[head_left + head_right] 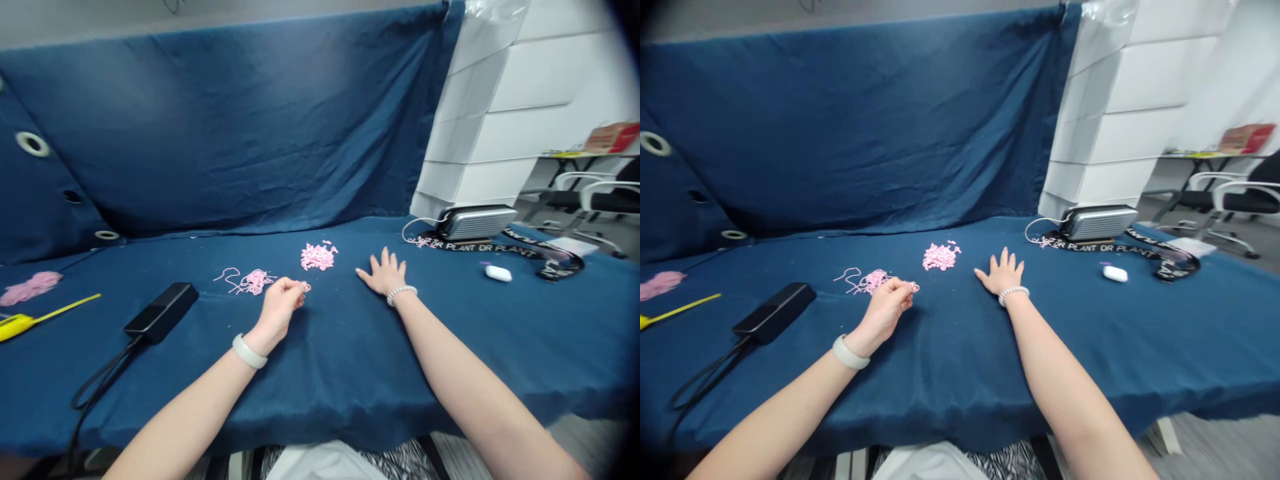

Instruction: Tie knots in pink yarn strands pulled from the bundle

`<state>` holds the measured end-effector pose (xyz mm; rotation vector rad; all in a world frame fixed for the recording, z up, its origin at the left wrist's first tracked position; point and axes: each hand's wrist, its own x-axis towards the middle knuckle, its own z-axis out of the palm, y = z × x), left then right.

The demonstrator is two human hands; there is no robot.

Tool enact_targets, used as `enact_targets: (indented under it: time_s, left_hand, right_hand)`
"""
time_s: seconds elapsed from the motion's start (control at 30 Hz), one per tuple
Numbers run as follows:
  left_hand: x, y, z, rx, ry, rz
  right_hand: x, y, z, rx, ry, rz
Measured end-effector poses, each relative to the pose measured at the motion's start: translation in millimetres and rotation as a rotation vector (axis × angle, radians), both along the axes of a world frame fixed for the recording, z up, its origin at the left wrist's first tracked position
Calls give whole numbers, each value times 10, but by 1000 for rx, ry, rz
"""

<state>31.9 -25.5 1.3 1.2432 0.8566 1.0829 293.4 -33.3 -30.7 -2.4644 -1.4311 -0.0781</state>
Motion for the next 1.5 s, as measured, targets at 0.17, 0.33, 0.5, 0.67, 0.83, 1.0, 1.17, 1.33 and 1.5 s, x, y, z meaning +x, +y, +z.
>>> enact_targets:
  time_s: [0.17,0.33,0.5,0.67,0.83,1.0,1.17,1.33,1.5]
  left_hand:
    - [-10,2,-22,32,19,-16]
    - [-22,-31,-16,87,36,-55]
    - [-15,-72,2,140,119,-116]
    - [-9,-76,-11,130,155,-205]
    - [-3,-98,-25,116,192,-247]
    - [-5,-114,-17,86,195,-271]
    - [-3,-84,-48,94,198,-269]
    - [-7,-64,-71,96,203,-264]
    - [-9,-102,-39,88,207,-261]
  right_hand:
    - [-167,-134,334,706,-97,124]
    - [-601,-299,521,615,665,636]
    - [-871,-448,606,276,1014,821]
    - [-904,-512,655,172,821,893]
    - [-903,-532,659,152,635,904]
    - [-901,-542,651,142,609,912]
    - [-914,-555,647,181,563,933]
    - [-928,-542,618,241,489,948]
    - [-902,-519,598,196,505,941]
